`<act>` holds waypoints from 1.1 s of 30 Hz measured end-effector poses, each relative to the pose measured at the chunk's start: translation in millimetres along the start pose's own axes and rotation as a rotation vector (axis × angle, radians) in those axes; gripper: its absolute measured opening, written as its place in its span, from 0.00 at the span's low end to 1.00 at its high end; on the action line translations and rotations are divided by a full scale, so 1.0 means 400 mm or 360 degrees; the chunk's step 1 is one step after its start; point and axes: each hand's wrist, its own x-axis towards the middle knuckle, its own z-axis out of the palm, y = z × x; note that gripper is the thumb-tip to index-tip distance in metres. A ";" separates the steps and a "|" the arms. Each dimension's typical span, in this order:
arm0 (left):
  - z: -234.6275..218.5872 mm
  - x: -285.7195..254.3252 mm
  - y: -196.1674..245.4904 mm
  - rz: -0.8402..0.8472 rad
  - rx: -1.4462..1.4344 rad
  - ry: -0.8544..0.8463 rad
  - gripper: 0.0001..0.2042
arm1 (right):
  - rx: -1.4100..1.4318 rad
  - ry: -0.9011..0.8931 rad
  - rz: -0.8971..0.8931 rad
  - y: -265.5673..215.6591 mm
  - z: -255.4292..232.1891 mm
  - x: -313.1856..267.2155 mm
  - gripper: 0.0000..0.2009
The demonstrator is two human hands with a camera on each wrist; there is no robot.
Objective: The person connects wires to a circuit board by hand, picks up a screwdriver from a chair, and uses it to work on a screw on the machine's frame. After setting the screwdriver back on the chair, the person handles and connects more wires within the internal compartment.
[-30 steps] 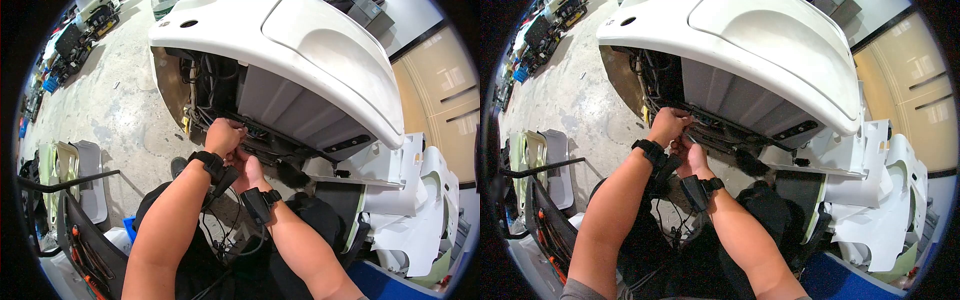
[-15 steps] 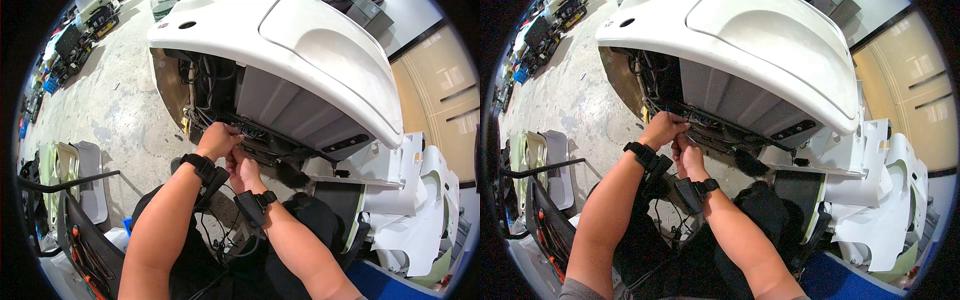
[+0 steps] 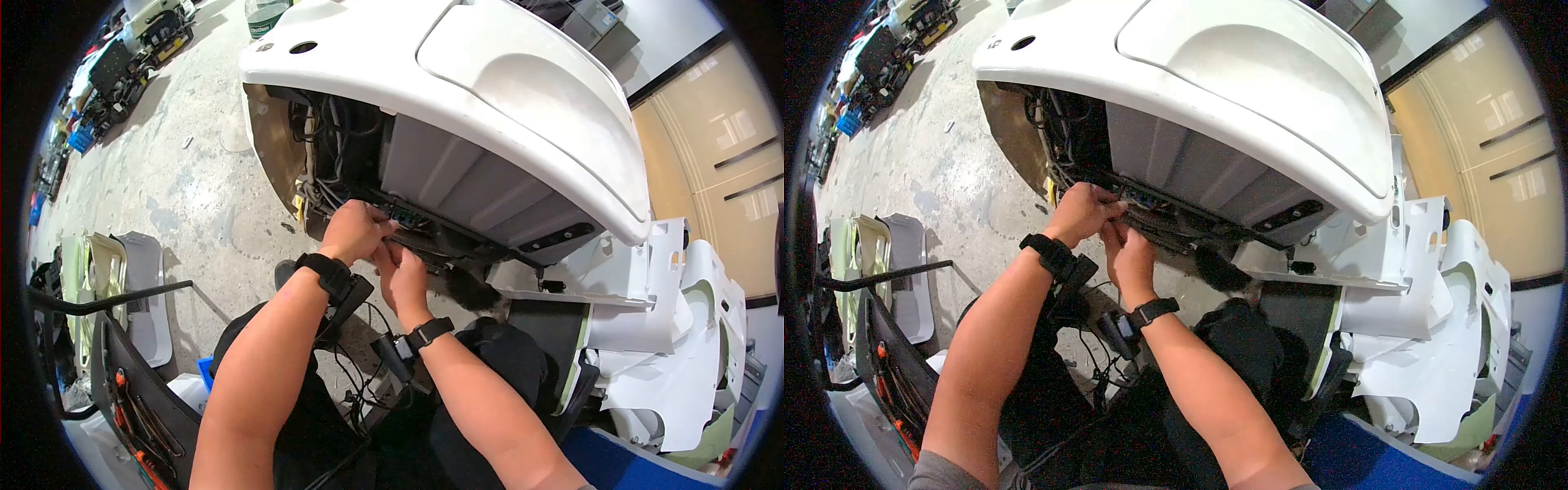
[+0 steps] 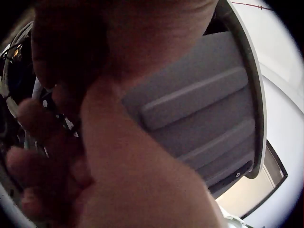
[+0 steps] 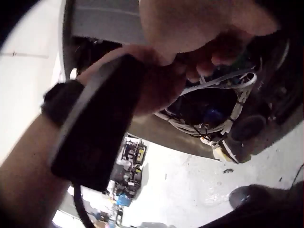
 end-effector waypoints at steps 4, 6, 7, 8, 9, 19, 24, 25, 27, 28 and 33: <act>0.008 0.002 -0.002 0.0074 0.0052 0.0056 0.13 | 0.1205 -0.0294 0.0816 -0.028 -0.016 -0.001 0.15; 0.005 -0.001 0.004 0.0072 0.0070 0.0034 0.12 | 0.1295 -0.0355 0.0956 -0.030 -0.022 -0.004 0.14; 0.006 0.000 0.002 0.0072 0.0070 0.0032 0.12 | 0.1296 -0.0353 0.0957 -0.023 -0.022 -0.003 0.14; 0.009 0.004 -0.003 0.0065 0.0080 0.0029 0.12 | 0.1307 -0.0343 0.0978 -0.012 -0.020 0.000 0.13; 0.012 0.008 -0.007 0.0058 0.0091 0.0027 0.12 | 0.1320 -0.0332 0.0999 -0.009 -0.020 0.003 0.12; 0.015 0.009 -0.010 0.0138 0.0156 0.0030 0.14 | -0.0218 0.0041 0.0183 -0.032 -0.049 0.016 0.18; 0.011 0.011 -0.004 0.0209 0.0217 0.0043 0.13 | 0.0888 -0.0189 0.0671 -0.043 -0.054 0.001 0.13; 0.016 0.015 -0.011 0.0209 0.0216 0.0044 0.13 | 0.0887 -0.0190 0.0670 -0.041 -0.057 -0.003 0.13; 0.019 0.018 -0.017 0.0161 0.0095 0.0077 0.12 | 0.1690 -0.0301 0.1056 -0.035 -0.059 -0.005 0.10; 0.017 0.016 -0.015 0.0159 0.0095 0.0080 0.12 | 0.1690 -0.0305 0.1056 -0.034 -0.057 -0.004 0.10; 0.015 0.004 -0.003 0.0071 0.0077 0.0059 0.11 | 0.1400 -0.0346 0.0922 -0.014 -0.033 0.005 0.07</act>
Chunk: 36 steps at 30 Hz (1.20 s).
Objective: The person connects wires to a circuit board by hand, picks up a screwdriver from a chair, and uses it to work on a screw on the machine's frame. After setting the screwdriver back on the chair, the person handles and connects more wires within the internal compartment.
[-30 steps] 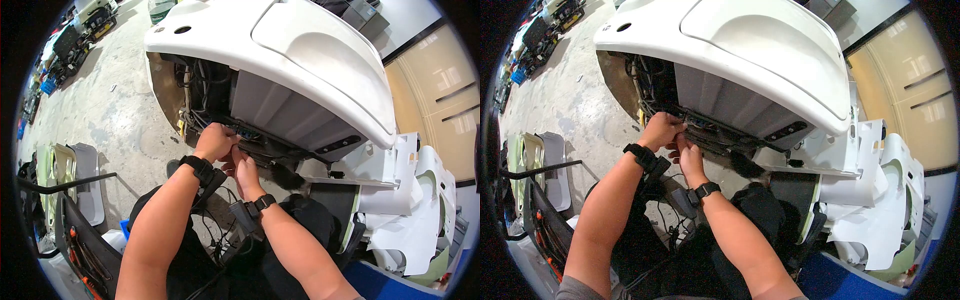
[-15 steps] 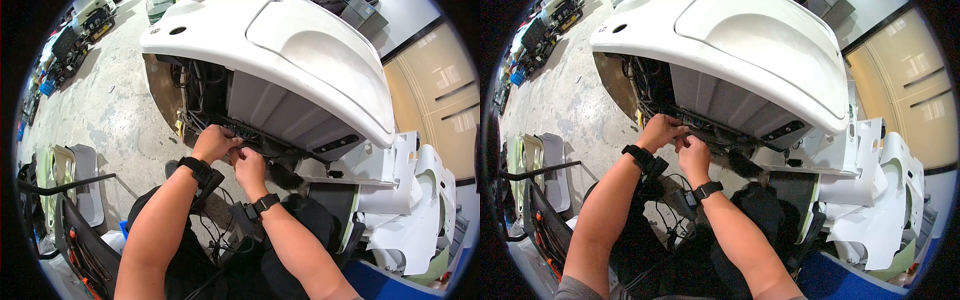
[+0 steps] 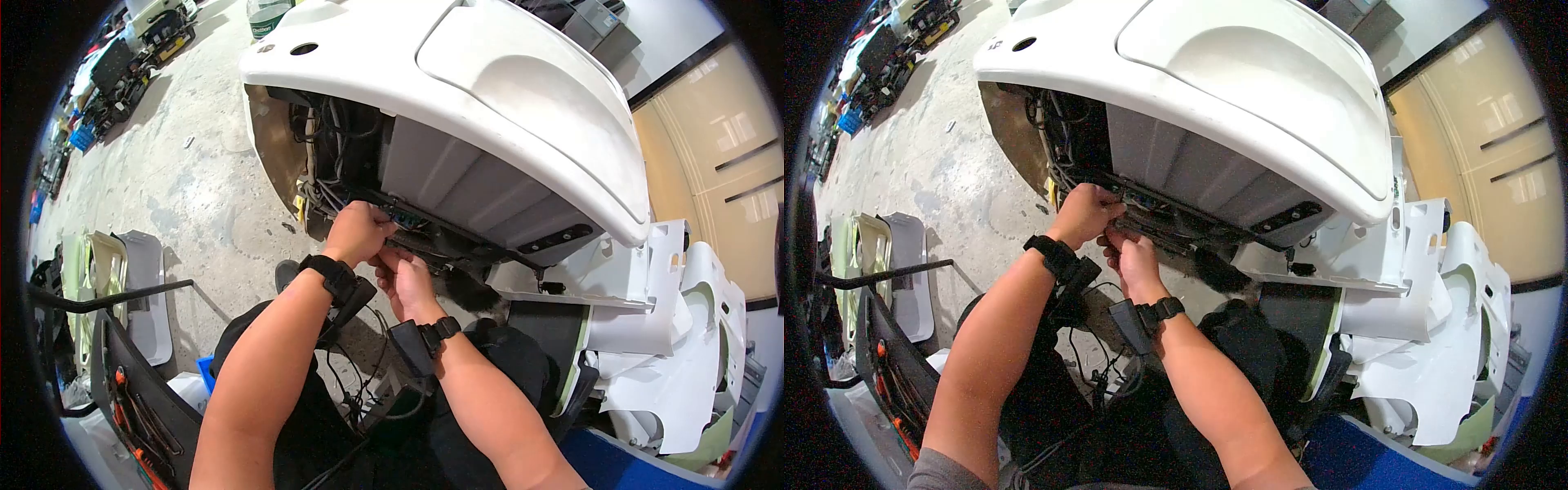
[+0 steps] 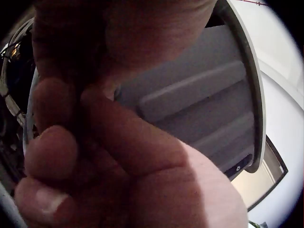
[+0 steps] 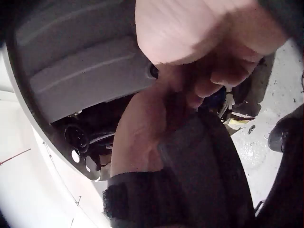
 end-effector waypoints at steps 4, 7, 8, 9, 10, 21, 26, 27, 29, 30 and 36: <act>0.005 0.004 -0.013 0.0097 0.0080 0.0019 0.13 | -0.0453 0.0184 -0.0126 0.002 0.005 0.003 0.08; -0.001 0.003 -0.015 0.0105 0.0038 -0.0075 0.14 | -0.1226 0.0291 -0.0543 0.002 -0.001 0.007 0.11; 0.003 0.006 -0.020 0.0196 0.0147 0.0001 0.14 | -0.1323 0.0316 -0.0665 0.002 0.000 0.004 0.11; 0.006 0.004 -0.018 0.0287 0.0249 0.0077 0.14 | -0.1426 0.0343 -0.0786 0.002 -0.003 0.000 0.11; 0.004 0.005 -0.015 0.0288 0.0231 0.0076 0.14 | -0.1443 0.0348 -0.0785 0.004 -0.005 -0.001 0.11; -0.005 -0.001 0.007 0.0075 0.0158 0.0033 0.15 | 0.0128 0.0145 0.0234 0.022 -0.037 0.007 0.12; 0.006 0.013 -0.022 0.0064 0.0061 -0.0016 0.16 | 0.0344 -0.0049 0.0168 -0.002 -0.013 0.004 0.09; 0.007 0.016 -0.027 0.0085 0.0004 -0.0033 0.17 | 0.0343 -0.0050 0.0170 -0.002 -0.010 0.005 0.09; 0.008 0.021 -0.032 0.0104 0.0028 -0.0046 0.18 | 0.0125 0.0034 0.0019 -0.001 -0.006 0.007 0.08; 0.005 0.019 -0.026 0.0123 0.0052 -0.0061 0.18 | 0.0125 0.0033 0.0021 -0.001 -0.002 0.007 0.08; 0.013 -0.007 -0.013 0.0221 0.0178 0.0145 0.19 | -0.0730 0.0235 -0.0289 -0.011 0.009 0.000 0.09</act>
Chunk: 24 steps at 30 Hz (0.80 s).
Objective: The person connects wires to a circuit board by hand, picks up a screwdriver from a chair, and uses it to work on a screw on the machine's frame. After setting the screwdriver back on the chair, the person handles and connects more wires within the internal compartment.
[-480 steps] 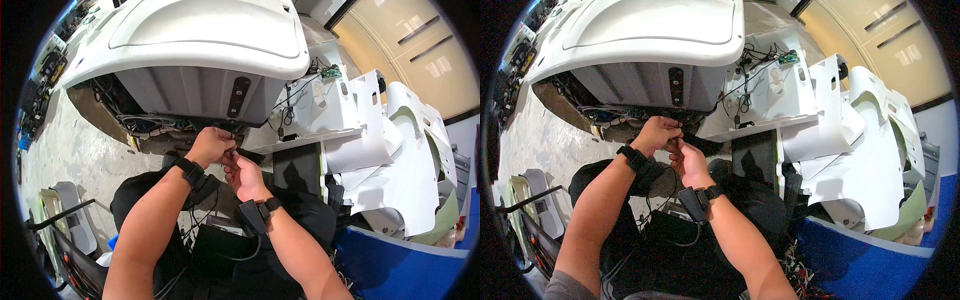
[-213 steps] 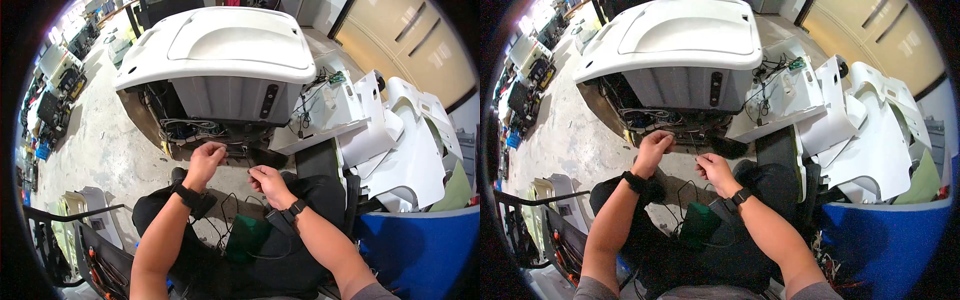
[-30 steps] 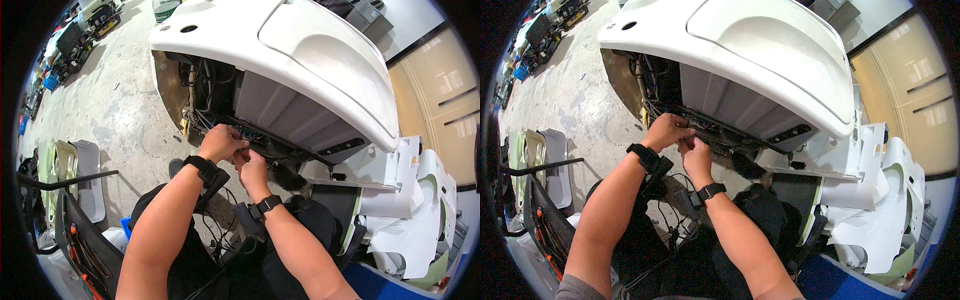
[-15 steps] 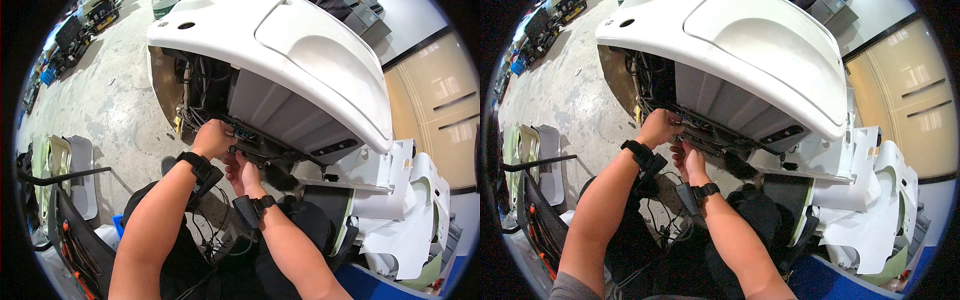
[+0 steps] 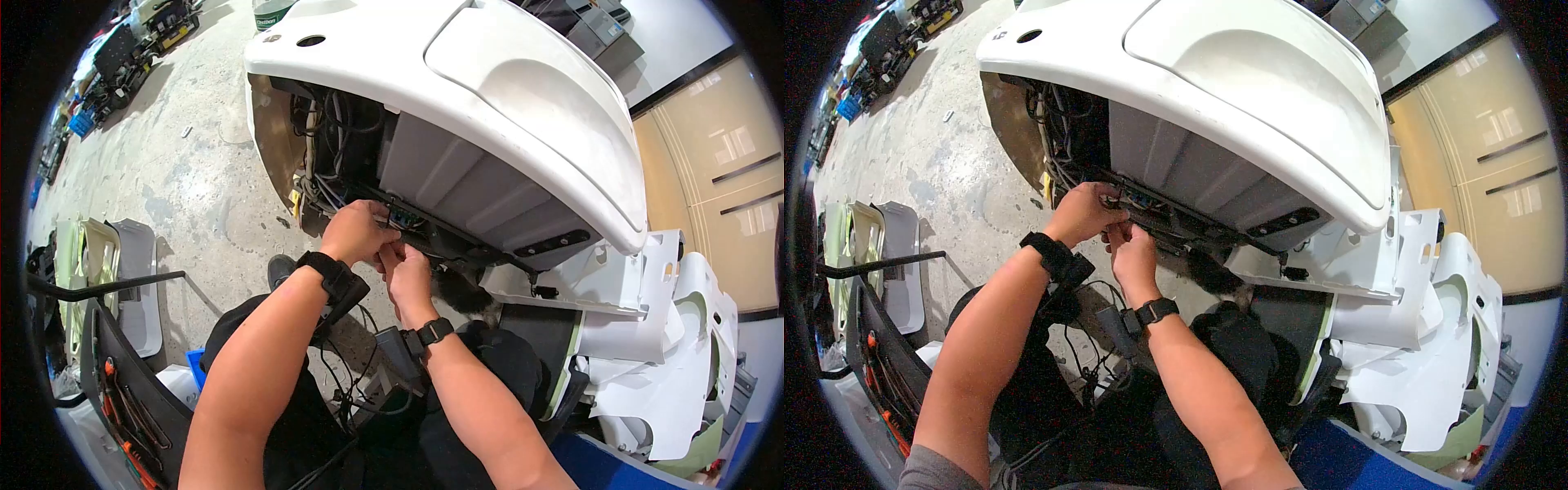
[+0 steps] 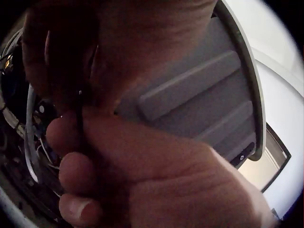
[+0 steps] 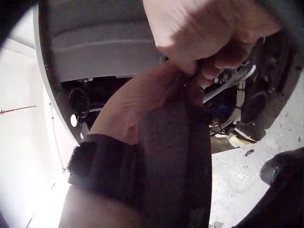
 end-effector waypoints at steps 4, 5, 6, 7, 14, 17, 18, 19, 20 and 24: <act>0.000 0.013 -0.007 -0.0071 -0.0029 -0.0063 0.18 | 0.0032 0.0036 -0.0016 0.004 0.001 0.001 0.10; 0.000 0.015 -0.006 -0.0083 -0.0015 -0.0059 0.17 | 0.0105 0.0027 0.0027 0.006 0.000 0.001 0.11; -0.001 0.015 -0.004 -0.0094 0.0001 -0.0056 0.17 | 0.0105 0.0028 0.0028 0.003 -0.001 -0.003 0.11; -0.003 0.015 0.000 -0.0093 0.0000 -0.0059 0.17 | 0.0256 -0.0005 0.0121 -0.003 -0.002 -0.010 0.09; -0.002 0.018 0.002 -0.0165 -0.0018 -0.0105 0.16 | 0.0547 -0.0194 0.0301 0.013 -0.011 -0.011 0.07; -0.001 0.017 0.005 -0.0208 -0.0059 -0.0108 0.16 | 0.0547 -0.0211 0.0260 0.019 -0.008 -0.013 0.04; -0.001 0.016 0.007 -0.0231 -0.0076 -0.0103 0.16 | 0.0548 -0.0212 0.0260 0.021 -0.010 -0.008 0.04; -0.001 0.015 0.008 -0.0231 -0.0075 -0.0103 0.16 | 0.0416 -0.0183 0.0205 0.024 -0.014 -0.001 0.04; -0.003 0.014 0.010 -0.0215 -0.0077 -0.0099 0.16 | 0.0285 -0.0154 0.0150 0.028 -0.016 0.006 0.04; 0.004 0.015 0.008 -0.0120 -0.0030 -0.0102 0.15 | -0.0818 0.0212 -0.0489 0.057 -0.019 0.027 0.08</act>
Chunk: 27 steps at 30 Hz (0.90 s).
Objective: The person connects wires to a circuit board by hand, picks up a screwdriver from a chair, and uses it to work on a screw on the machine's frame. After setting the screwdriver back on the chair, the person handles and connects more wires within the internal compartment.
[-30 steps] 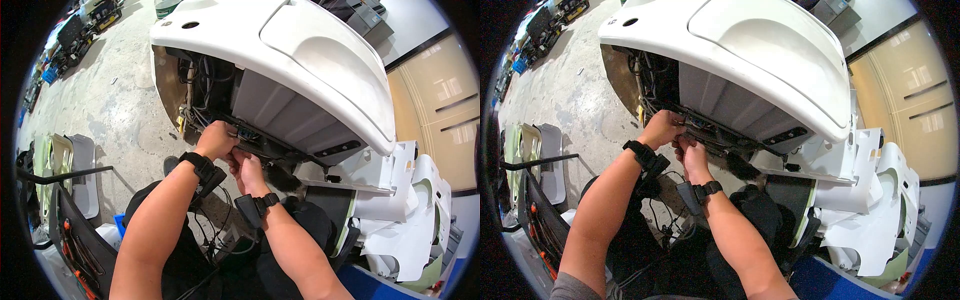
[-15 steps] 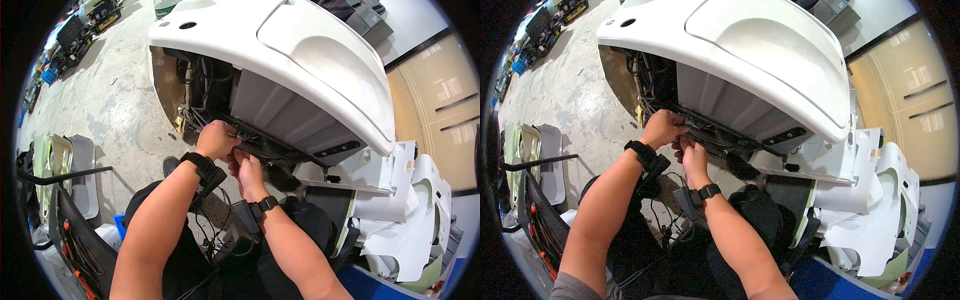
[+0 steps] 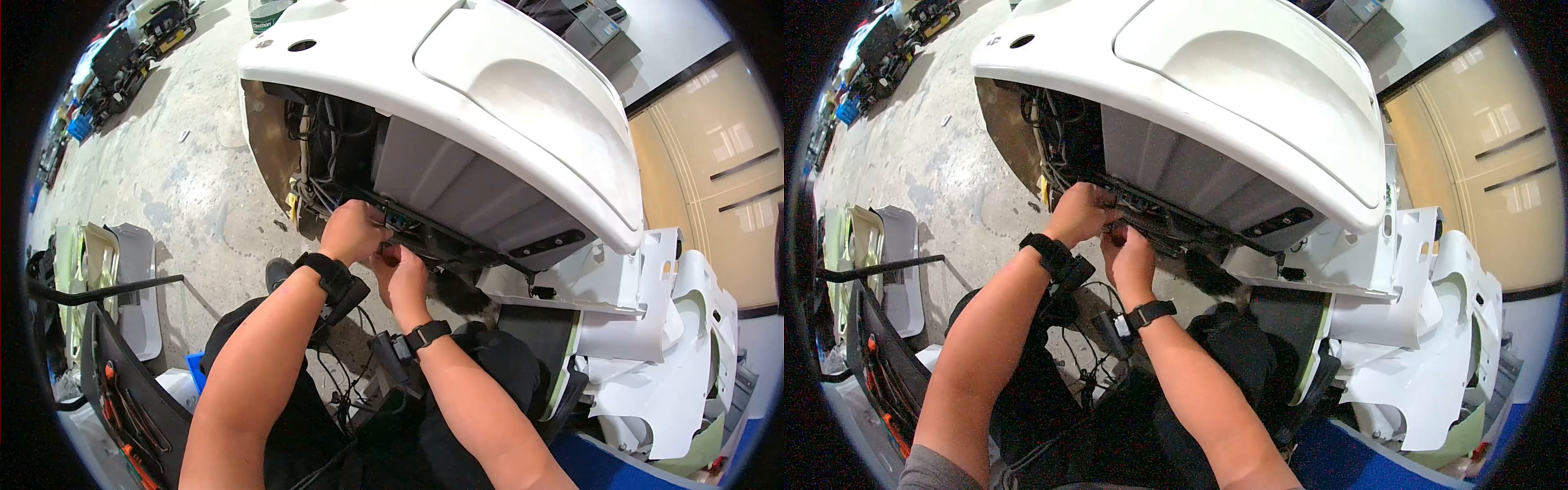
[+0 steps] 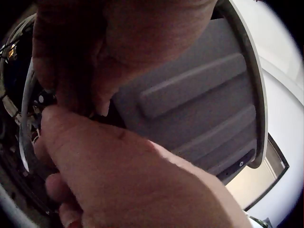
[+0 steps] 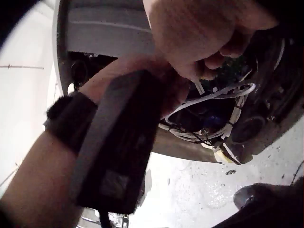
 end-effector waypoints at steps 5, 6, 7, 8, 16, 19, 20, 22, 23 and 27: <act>-0.010 0.003 0.001 -0.0046 -0.0023 -0.0036 0.14 | 0.0930 -0.0369 0.0597 -0.037 -0.018 -0.012 0.11; -0.011 0.003 0.000 -0.0092 -0.0072 -0.0066 0.13 | 0.0930 -0.0371 0.0597 -0.043 -0.024 -0.014 0.11; -0.010 0.003 -0.001 -0.0092 -0.0074 -0.0067 0.13 | 0.1110 -0.0437 0.0666 -0.047 -0.031 -0.016 0.11; -0.009 0.004 -0.003 -0.0040 -0.0036 -0.0049 0.13 | 0.1292 -0.0503 0.0732 -0.047 -0.034 -0.017 0.11; -0.022 0.002 -0.001 -0.0143 -0.0164 -0.0106 0.13 | 0.1604 -0.0335 0.0914 -0.043 -0.034 -0.017 0.10; -0.015 0.011 -0.011 -0.0050 -0.0100 -0.0101 0.13 | 0.1756 -0.0404 0.1072 -0.039 -0.025 -0.021 0.10; -0.014 0.014 -0.013 -0.0055 -0.0115 -0.0140 0.13 | 0.1793 -0.0445 0.1128 -0.039 -0.021 -0.024 0.11; -0.013 0.015 -0.018 -0.0061 -0.0131 -0.0178 0.13 | 0.1893 -0.0496 0.1109 -0.046 -0.018 -0.027 0.10; -0.011 0.015 -0.020 -0.0040 -0.0154 -0.0166 0.13 | 0.1993 -0.0544 0.1086 -0.048 -0.017 -0.027 0.10; -0.016 0.009 -0.013 -0.0020 -0.0169 -0.0159 0.14 | 0.1903 -0.0536 0.0964 -0.043 -0.014 -0.025 0.08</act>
